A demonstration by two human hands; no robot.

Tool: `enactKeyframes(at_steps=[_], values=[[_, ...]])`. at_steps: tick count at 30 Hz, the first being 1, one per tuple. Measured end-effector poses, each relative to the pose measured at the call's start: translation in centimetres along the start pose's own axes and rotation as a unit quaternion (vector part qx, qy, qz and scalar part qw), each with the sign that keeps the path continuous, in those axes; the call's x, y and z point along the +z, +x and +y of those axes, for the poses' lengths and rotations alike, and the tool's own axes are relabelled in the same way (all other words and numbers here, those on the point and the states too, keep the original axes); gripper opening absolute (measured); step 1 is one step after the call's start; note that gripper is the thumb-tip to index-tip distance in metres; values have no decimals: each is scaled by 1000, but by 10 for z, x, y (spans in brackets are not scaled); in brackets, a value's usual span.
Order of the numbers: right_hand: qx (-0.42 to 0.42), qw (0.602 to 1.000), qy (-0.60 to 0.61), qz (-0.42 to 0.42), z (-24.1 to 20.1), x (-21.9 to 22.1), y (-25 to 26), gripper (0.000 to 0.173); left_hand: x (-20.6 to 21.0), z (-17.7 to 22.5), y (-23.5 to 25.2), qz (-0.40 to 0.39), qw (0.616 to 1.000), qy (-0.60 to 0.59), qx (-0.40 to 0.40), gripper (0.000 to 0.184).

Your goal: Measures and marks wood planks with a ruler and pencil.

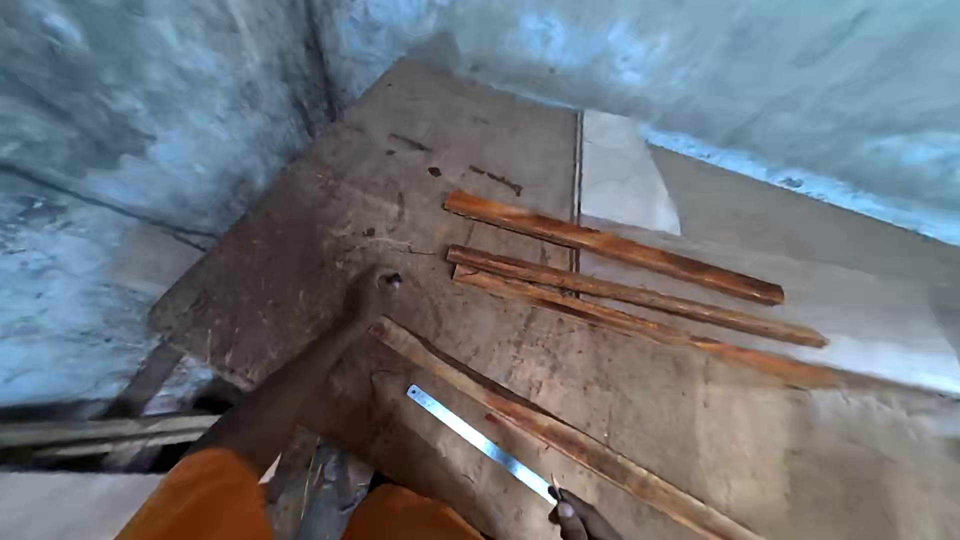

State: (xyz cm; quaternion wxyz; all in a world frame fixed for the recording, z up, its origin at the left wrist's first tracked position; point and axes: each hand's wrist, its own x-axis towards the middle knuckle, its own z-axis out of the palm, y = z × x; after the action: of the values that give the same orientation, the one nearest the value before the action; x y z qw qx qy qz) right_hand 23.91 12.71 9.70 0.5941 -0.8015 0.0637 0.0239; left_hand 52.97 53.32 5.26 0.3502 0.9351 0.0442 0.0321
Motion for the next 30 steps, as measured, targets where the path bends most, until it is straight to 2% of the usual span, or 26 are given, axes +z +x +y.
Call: enactKeyframes(at_steps=[3,6,8,15,18,20,21,22,24,25,26,27,28,29,30], values=[[-45,995,-79,48,-37,29,24,25,-11,69,-55,-116,981,-126,94,35],[-111,980,-143,77,-63,47,49,27,-14,115,-113,-160,940,-212,216,29],[-151,972,-162,82,-80,48,57,27,-15,132,-136,-180,918,-236,261,30],[-247,945,-206,57,-97,25,55,23,-23,163,-167,-168,918,-192,305,29],[-324,906,-266,57,-100,12,53,17,-24,175,-177,-189,914,-138,332,31],[-381,869,-308,70,-100,-2,52,15,-24,187,-182,-240,908,-165,303,30],[-408,850,-324,73,-99,-10,51,15,-24,193,-184,-292,896,-213,257,27],[-431,833,-340,72,-97,-18,49,15,-25,199,-186,-362,872,-275,183,24],[-464,806,-363,57,-95,-32,46,17,-24,206,-190,-481,785,-389,33,25],[-469,800,-373,44,-94,-38,45,19,-23,209,-193,-499,768,-402,7,24],[-465,798,-383,31,-94,-42,43,21,-23,212,-197,-486,782,-389,23,23],[-453,805,-382,17,-93,-44,42,22,-24,215,-202,-442,823,-345,84,21],[-433,823,-369,3,-94,-45,41,26,-25,218,-206,-377,869,-272,173,21],[-398,853,-336,-15,-95,-44,40,32,-25,220,-208,-304,895,-184,270,24],[-341,892,-293,-46,-97,-43,39,37,-26,221,-207,-237,894,-108,364,26]])
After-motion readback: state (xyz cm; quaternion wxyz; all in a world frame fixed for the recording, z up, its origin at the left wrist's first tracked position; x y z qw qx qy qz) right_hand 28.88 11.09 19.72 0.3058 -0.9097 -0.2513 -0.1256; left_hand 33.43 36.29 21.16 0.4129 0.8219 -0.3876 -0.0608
